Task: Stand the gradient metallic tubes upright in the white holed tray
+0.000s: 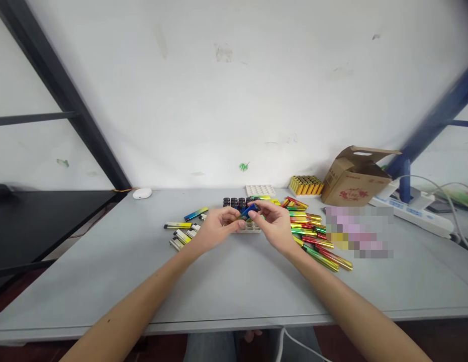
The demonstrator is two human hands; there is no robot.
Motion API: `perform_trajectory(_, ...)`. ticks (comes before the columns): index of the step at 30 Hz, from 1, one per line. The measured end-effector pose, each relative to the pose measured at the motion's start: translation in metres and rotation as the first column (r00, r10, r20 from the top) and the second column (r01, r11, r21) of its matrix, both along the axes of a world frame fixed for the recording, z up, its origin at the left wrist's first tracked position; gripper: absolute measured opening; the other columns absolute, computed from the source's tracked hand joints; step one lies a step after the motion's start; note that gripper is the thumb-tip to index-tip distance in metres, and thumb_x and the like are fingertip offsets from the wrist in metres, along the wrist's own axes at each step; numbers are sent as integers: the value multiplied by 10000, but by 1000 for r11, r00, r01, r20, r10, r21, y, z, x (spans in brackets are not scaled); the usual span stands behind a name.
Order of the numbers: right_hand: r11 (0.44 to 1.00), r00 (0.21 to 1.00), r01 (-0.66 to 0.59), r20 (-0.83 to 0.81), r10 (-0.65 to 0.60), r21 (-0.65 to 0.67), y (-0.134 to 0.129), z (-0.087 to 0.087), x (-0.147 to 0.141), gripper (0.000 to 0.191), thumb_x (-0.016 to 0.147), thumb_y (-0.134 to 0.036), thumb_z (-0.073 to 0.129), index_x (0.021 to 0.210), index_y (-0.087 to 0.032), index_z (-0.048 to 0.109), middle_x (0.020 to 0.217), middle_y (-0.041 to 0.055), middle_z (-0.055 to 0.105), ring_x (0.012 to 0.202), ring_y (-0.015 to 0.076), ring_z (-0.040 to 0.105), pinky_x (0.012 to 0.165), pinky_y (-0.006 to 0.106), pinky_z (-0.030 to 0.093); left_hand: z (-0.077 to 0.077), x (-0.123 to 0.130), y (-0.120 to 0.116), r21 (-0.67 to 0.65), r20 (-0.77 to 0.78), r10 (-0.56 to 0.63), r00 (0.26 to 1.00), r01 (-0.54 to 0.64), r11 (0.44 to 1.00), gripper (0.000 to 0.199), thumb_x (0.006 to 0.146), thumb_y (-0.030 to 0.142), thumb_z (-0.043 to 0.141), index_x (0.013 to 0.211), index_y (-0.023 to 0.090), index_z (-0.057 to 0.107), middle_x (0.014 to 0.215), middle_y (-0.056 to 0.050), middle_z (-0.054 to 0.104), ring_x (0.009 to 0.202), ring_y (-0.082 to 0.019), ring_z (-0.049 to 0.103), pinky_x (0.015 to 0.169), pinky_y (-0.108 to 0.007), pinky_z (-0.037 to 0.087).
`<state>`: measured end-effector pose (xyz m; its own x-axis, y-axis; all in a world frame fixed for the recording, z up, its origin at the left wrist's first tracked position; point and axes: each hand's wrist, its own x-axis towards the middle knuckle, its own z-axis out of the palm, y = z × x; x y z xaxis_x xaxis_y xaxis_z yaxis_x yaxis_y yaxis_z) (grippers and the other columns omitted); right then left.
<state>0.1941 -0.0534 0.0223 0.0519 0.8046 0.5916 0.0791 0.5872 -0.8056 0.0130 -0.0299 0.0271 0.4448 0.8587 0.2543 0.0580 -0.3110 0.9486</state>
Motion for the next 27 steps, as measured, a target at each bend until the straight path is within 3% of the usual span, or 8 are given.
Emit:
perform_trajectory(5, 989, 980, -147, 135, 149, -20, -3, 7, 1, 247, 871, -434, 617, 897, -216, 730, 1030, 75, 641, 1014, 201, 584, 905, 351, 465, 4, 9, -14, 94, -159, -47, 986, 63, 994, 225, 772, 362, 714, 862, 161, 671, 657, 5, 665, 594, -127, 612, 591, -245, 494)
perform_trajectory(8, 954, 961, -273, -72, 265, -124, -4, 10, 1, 316, 918, -489, 530, 850, -218, 679, 1005, 61, 659, 1036, 196, 592, 951, 354, 444, 7, 7, -16, 138, -209, -58, 976, 88, 987, 200, 813, 348, 666, 892, 164, 682, 682, -8, 691, 626, -140, 645, 605, -244, 504)
perform_trajectory(10, 914, 902, -361, -319, 292, -185, -2, 13, 2, 317, 908, -533, 526, 857, -237, 627, 796, 12, 635, 900, 175, 623, 875, 331, 478, 8, 2, -14, 196, -201, -23, 979, 63, 979, 197, 855, 345, 609, 884, 166, 686, 736, -24, 710, 632, -137, 657, 607, -243, 518)
perform_trajectory(13, 839, 769, -488, -572, 284, -240, 1, 17, 8, 303, 866, -554, 582, 874, -251, 586, 557, -74, 416, 572, 113, 526, 666, 256, 490, 9, -8, -9, 280, -82, 98, 992, -72, 957, 299, 916, 385, 513, 823, 153, 676, 707, -40, 696, 592, -132, 644, 594, -255, 538)
perform_trajectory(17, 705, 660, -644, -681, 316, -297, 6, 19, 17, 390, 897, -577, 471, 910, -211, 606, 545, -72, 344, 428, 80, 299, 424, 186, 331, 8, -17, -2, 326, 9, 227, 974, -218, 920, 422, 947, 447, 449, 734, 145, 653, 606, -34, 647, 536, -128, 613, 558, -257, 532)
perform_trajectory(19, 676, 650, -664, -695, 309, -320, 7, 17, 19, 422, 910, -553, 405, 856, -186, 608, 536, -56, 361, 421, 82, 266, 391, 184, 284, 5, -19, 0, 363, 4, 273, 962, -255, 896, 438, 949, 452, 447, 707, 147, 648, 582, -28, 632, 524, -126, 604, 539, -251, 525)
perform_trajectory(22, 667, 665, -652, -695, 274, -361, 10, 14, 20, 380, 899, -443, 388, 683, -179, 556, 501, -53, 336, 407, 78, 223, 372, 179, 254, -1, -23, 5, 475, -12, 351, 936, -303, 826, 448, 964, 430, 420, 697, 153, 649, 570, -22, 627, 521, -125, 606, 510, -238, 508)
perform_trajectory(27, 646, 666, -663, -692, 280, -378, 11, 12, 20, 348, 837, -368, 389, 534, -200, 422, 457, -78, 217, 392, 77, 116, 338, 186, 198, -13, -32, 18, 749, -17, 423, 906, -268, 605, 422, 997, 334, 320, 838, 166, 673, 669, -29, 682, 614, -131, 651, 601, -254, 518)
